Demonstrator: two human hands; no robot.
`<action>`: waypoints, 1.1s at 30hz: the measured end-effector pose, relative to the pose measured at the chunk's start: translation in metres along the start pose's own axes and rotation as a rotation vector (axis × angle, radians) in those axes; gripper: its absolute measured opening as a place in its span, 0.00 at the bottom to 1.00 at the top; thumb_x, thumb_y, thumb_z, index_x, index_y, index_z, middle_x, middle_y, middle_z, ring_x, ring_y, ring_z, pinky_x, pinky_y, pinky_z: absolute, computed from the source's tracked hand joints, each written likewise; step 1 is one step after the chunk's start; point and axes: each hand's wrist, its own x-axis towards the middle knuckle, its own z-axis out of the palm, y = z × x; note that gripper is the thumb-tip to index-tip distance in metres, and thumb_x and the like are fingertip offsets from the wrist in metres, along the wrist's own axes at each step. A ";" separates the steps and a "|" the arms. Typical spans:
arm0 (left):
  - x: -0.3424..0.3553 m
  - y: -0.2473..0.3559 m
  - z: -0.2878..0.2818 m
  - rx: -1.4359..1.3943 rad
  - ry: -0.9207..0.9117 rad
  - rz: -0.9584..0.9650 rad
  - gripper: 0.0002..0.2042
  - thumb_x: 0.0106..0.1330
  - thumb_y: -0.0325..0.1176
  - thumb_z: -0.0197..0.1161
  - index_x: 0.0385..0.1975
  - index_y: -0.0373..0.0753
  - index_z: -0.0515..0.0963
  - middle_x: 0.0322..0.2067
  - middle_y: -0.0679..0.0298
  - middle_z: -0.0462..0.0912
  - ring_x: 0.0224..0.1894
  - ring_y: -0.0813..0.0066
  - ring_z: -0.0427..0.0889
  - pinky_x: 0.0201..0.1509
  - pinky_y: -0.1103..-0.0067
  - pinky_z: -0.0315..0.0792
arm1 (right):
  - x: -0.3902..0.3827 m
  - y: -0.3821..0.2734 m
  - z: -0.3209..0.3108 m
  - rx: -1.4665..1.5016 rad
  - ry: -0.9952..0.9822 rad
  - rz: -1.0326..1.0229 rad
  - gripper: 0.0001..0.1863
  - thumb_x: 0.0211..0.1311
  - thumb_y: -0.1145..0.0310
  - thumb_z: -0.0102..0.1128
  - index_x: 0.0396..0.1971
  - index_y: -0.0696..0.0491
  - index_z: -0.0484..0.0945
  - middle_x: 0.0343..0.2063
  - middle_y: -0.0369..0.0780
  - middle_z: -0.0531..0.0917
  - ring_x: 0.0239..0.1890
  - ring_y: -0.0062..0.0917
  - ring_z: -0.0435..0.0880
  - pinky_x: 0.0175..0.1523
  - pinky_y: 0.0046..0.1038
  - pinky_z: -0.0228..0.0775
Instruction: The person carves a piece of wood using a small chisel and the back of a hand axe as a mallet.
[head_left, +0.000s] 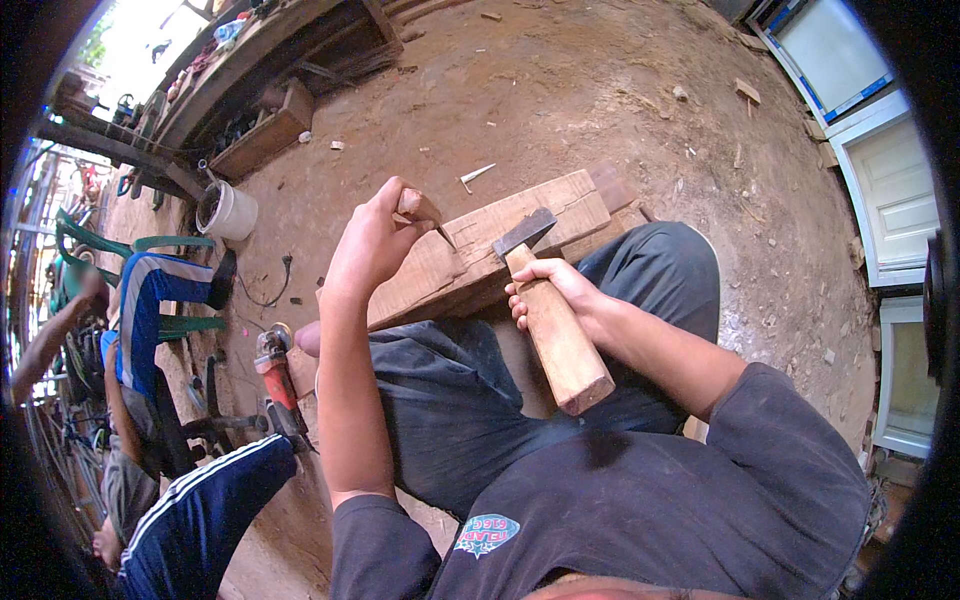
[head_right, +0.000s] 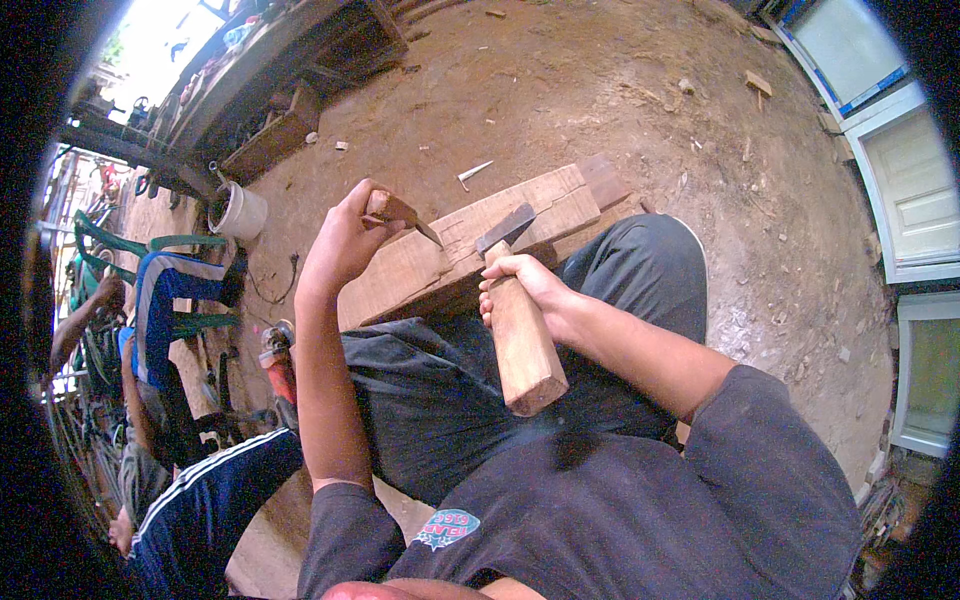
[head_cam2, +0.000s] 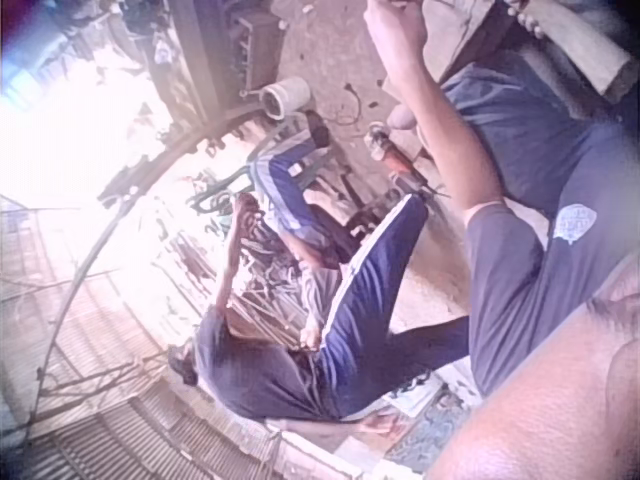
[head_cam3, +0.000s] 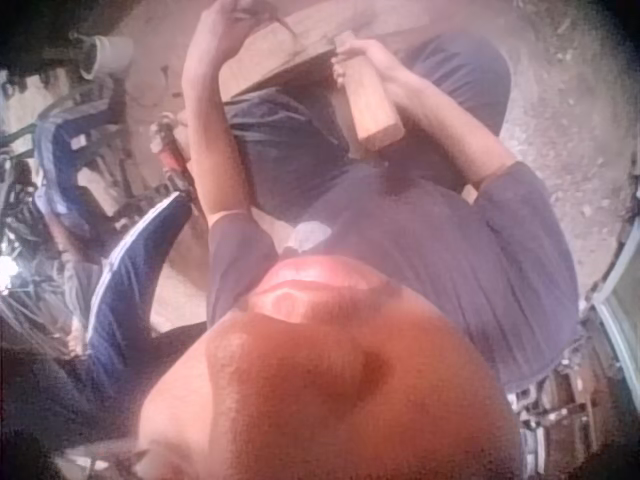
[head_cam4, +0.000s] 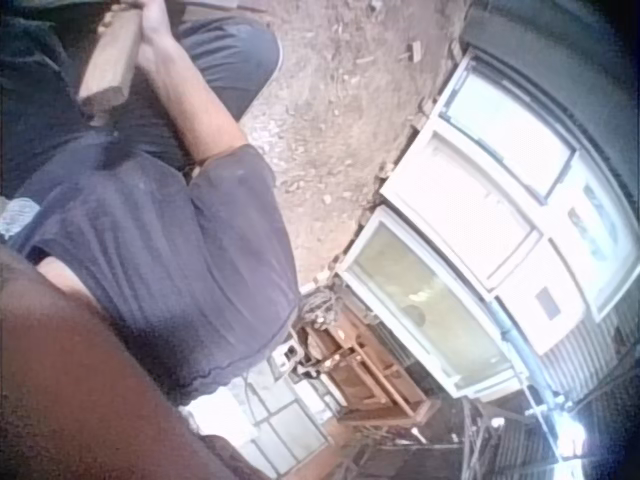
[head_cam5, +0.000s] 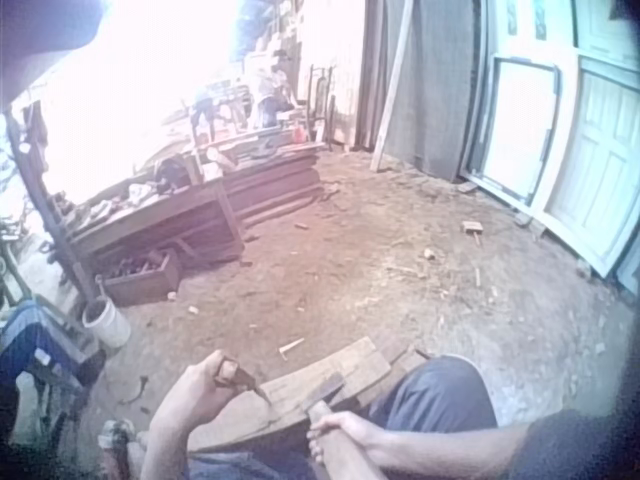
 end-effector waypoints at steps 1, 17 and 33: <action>0.000 0.001 0.000 0.001 -0.002 -0.001 0.17 0.58 0.32 0.71 0.43 0.36 0.74 0.36 0.52 0.85 0.41 0.60 0.86 0.45 0.69 0.76 | 0.001 0.000 0.001 -0.014 -0.008 -0.015 0.13 0.57 0.66 0.58 0.34 0.57 0.67 0.25 0.41 0.75 0.26 0.28 0.78 0.34 0.33 0.78; 0.000 0.002 0.001 0.007 0.003 -0.022 0.18 0.58 0.34 0.72 0.44 0.37 0.74 0.36 0.52 0.85 0.41 0.59 0.85 0.45 0.68 0.76 | 0.000 -0.003 0.002 -0.041 -0.008 -0.044 0.14 0.60 0.66 0.57 0.38 0.60 0.69 0.26 0.40 0.75 0.26 0.25 0.77 0.34 0.30 0.77; 0.001 -0.001 0.005 0.049 0.024 -0.013 0.17 0.58 0.32 0.71 0.43 0.37 0.73 0.37 0.52 0.84 0.41 0.56 0.85 0.45 0.68 0.76 | 0.004 -0.008 0.000 -0.078 -0.010 -0.069 0.13 0.62 0.65 0.56 0.39 0.59 0.70 0.26 0.41 0.75 0.26 0.25 0.77 0.34 0.31 0.77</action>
